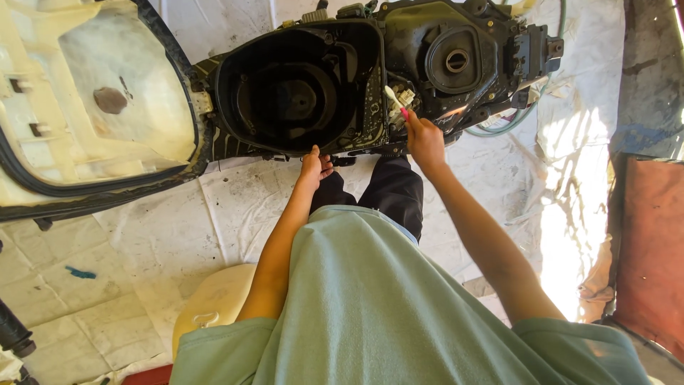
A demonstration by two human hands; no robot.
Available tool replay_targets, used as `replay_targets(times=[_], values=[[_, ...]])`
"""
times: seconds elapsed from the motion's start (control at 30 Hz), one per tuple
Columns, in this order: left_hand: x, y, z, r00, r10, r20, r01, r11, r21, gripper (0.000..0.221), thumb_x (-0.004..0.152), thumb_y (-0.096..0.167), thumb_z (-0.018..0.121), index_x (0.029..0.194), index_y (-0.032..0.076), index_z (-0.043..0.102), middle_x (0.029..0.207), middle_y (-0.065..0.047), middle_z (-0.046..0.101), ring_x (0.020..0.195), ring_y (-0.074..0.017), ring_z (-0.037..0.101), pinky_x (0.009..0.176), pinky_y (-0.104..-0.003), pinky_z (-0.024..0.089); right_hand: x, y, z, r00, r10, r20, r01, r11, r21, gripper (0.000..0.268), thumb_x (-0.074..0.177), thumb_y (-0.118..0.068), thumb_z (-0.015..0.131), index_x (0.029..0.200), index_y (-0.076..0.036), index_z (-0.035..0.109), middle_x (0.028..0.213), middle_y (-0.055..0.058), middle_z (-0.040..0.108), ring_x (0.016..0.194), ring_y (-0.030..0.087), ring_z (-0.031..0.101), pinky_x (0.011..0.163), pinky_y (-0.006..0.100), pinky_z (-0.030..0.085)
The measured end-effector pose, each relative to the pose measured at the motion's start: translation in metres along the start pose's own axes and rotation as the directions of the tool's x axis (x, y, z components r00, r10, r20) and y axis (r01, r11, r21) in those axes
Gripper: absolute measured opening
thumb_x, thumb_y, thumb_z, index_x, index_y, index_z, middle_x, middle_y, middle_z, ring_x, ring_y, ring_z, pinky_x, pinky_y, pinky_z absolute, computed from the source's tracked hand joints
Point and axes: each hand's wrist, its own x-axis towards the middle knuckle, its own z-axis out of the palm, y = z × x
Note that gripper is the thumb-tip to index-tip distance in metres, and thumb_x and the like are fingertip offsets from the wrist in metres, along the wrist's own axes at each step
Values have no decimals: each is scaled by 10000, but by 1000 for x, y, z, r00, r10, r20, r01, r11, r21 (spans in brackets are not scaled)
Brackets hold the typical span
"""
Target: The person scrubs the internal components of a disassembled motorcycle engine casing using a toothbrush. They dip the toothbrush into a green bucket of liquid and continue scrubbing various parts of the engine assembly.
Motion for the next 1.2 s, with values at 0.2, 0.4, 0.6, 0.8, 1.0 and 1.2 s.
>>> replay_targets(times=[0.2,0.4,0.6,0.8,1.0,1.2], values=[[-4,-2,-6,1000,10,30,-11,999,53,491,1072,490,405,955,76,644,784,-42,710,636,-183,709,661,-397,660,-39,19,-23,986,-106,127,114,992,-61,280,1028,-295,634,1277,-213,736,736,13,633,638,239,692,577,344,561],[-7,3,-2,1000,2,19,-2,1000,14,513,1068,506,407,931,84,664,766,-52,708,650,-186,718,675,-401,660,11,12,-29,977,-185,104,189,981,-37,254,1063,-252,610,1272,-168,726,731,25,624,597,264,679,547,357,559],[-9,4,-5,999,9,37,-10,1000,25,511,1071,492,415,944,67,669,778,-49,703,666,-180,719,685,-396,658,4,1,-38,957,-232,176,246,968,-60,252,1035,-247,606,1258,-195,712,698,39,603,572,295,669,529,403,551],[-7,7,-5,999,-22,39,22,1000,10,484,1073,483,404,974,79,652,784,-40,705,657,-174,716,683,-396,652,-10,24,-32,923,-308,229,357,909,-216,235,1049,-267,554,1233,-247,699,707,-27,610,544,202,661,524,322,561],[1,3,-6,999,-26,40,26,1000,4,467,1073,481,405,982,85,636,795,-36,713,662,-179,723,689,-404,650,32,-6,-27,969,-183,167,223,940,-259,205,1048,-231,588,1196,-169,715,702,6,626,519,241,672,481,349,544],[10,-5,-8,998,-32,55,32,999,-1,413,1071,483,433,1065,95,574,853,-49,732,680,-200,739,698,-435,649,-38,16,-31,933,-244,265,309,920,-241,230,1043,-256,550,1236,-254,675,674,-15,551,518,221,648,503,334,547]])
